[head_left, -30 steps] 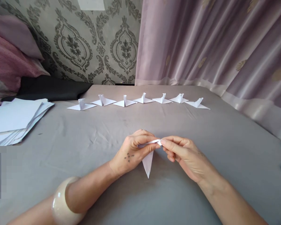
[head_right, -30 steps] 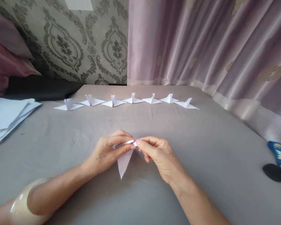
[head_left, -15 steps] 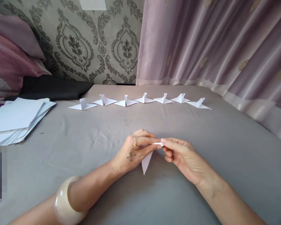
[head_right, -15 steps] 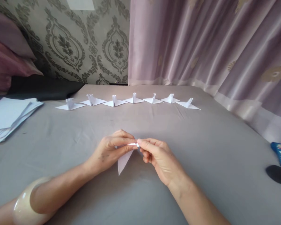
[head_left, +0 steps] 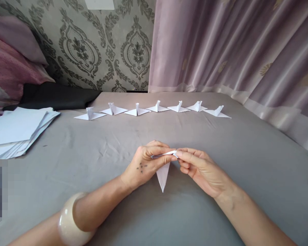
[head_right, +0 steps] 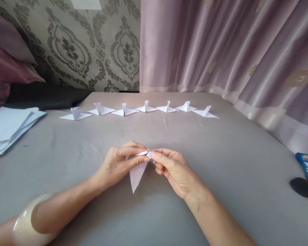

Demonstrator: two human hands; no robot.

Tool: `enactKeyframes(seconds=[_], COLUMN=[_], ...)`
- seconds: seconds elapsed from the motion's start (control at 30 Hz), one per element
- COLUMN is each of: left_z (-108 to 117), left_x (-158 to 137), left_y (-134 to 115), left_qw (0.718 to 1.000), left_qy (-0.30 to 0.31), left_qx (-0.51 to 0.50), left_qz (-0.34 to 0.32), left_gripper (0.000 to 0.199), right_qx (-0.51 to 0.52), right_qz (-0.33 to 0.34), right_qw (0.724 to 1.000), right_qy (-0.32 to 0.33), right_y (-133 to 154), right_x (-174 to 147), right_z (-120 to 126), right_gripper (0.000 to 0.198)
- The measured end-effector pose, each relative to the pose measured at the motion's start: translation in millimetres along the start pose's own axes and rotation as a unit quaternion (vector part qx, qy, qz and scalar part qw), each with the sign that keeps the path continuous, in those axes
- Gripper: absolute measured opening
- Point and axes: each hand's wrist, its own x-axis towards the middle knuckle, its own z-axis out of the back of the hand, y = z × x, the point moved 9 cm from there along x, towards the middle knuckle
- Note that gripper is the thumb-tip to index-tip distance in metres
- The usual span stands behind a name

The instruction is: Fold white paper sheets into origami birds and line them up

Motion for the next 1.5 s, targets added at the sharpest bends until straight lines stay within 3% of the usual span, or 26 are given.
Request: enactKeyframes(seconds=[0.57,0.73,0.83,0.9,0.97,1.03,1.2,1.3,1.5], left_z=[0.8,2.4,3.3,5.0,7.9,10.8,11.5,9.6,9.8], left_x=[1.7,1.1,1.3,1.6,1.7,1.6,1.1,1.3,1.2], left_y=[4.4,0.0,-2.9,-3.6,-2.9,-2.5,-2.5,-2.6,-1.0], left_qw=[0.998,0.998,0.998,0.997,0.996,0.996,0.995,0.996,0.996], left_qy=[-0.030,-0.042,-0.049,-0.057,-0.067,-0.077,-0.077,-0.071,-0.072], left_qx=[-0.037,-0.019,-0.023,-0.022,-0.019,-0.021,-0.043,-0.043,-0.026], left_qz=[0.047,0.035,0.035,0.039,0.046,0.048,0.046,0.043,0.044], left_gripper=[0.004,0.004,0.004,0.004,0.004,0.005,0.004,0.005,0.006], right_qx=[-0.007,-0.004,-0.029,-0.095,-0.189,-0.275,-0.391,-0.413,-0.454], right_qz=[-0.043,-0.069,-0.058,-0.018,0.056,0.153,0.343,0.388,0.408], right_qw=[0.999,0.997,0.997,0.995,0.979,0.942,0.844,0.812,0.776], right_qy=[0.000,0.032,0.045,0.012,-0.057,-0.116,-0.129,-0.139,-0.159], right_y=[-4.0,-6.4,-1.7,7.4,22.9,40.6,57.6,59.3,61.9], right_x=[0.0,-3.6,-6.6,-8.5,-12.5,-19.7,-34.5,-38.9,-44.1], right_z=[2.9,-1.5,-4.8,-1.1,5.6,5.7,-17.8,-23.0,-26.9], right_gripper=[0.026,0.030,0.032,0.034,0.029,0.017,0.006,0.004,0.007])
